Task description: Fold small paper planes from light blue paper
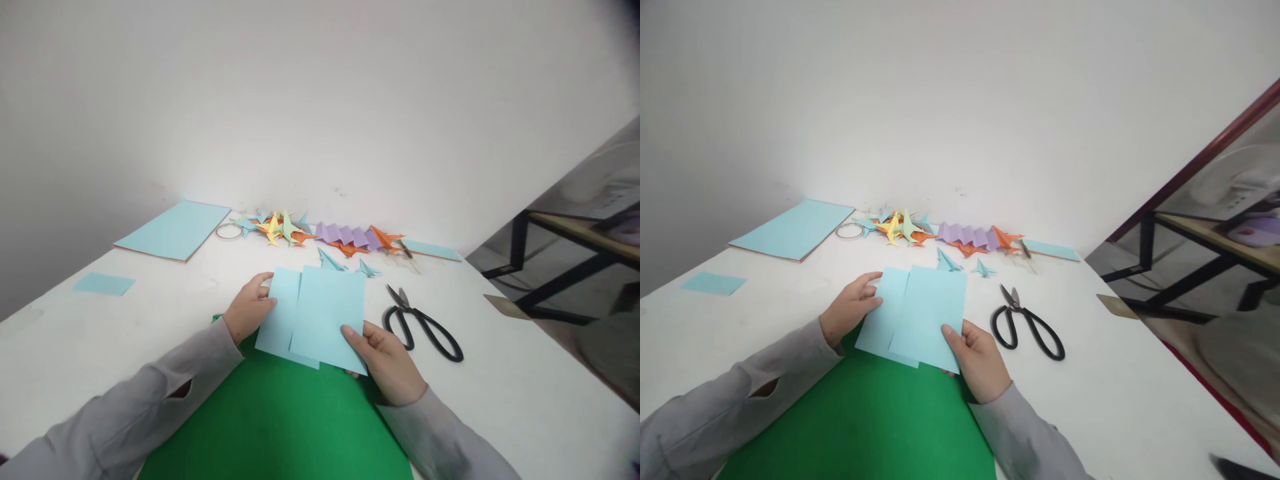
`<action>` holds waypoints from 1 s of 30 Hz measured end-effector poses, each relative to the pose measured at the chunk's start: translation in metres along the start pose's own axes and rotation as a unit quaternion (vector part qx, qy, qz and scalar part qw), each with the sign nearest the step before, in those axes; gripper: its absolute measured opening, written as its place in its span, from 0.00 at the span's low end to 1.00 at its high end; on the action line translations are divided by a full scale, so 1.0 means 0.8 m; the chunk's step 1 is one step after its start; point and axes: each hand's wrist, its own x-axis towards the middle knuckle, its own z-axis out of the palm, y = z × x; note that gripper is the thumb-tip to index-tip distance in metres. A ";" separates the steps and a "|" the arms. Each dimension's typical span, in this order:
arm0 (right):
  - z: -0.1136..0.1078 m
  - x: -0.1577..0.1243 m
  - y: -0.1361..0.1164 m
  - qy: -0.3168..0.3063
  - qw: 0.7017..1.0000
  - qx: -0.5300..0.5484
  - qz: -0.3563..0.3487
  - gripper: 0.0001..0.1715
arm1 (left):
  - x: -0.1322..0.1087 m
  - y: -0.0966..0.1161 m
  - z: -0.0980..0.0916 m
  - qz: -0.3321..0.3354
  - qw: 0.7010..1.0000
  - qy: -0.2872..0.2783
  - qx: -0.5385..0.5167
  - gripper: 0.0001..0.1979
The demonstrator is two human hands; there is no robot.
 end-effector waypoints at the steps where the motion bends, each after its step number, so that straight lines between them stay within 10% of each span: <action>1: 0.000 0.000 0.000 -0.001 1.000 0.000 0.000 0.19 | 0.001 0.001 -0.002 0.000 1.000 0.009 0.013 0.31; 9: -0.001 0.000 -0.001 -0.027 0.998 0.053 -0.007 0.16 | 0.007 -0.005 -0.014 0.048 0.974 0.055 0.216 0.22; 17: -0.002 0.000 -0.004 -0.025 0.999 0.025 -0.019 0.25 | 0.007 -0.011 -0.022 0.217 0.862 0.119 0.442 0.13; 24: -0.004 0.001 0.002 0.005 0.999 0.020 -0.030 0.24 | -0.018 -0.010 0.002 0.327 0.785 -0.193 0.489 0.20; 30: -0.009 0.005 0.005 0.021 0.999 0.032 -0.009 0.25 | -0.021 -0.012 -0.005 0.261 0.731 -0.226 0.589 0.24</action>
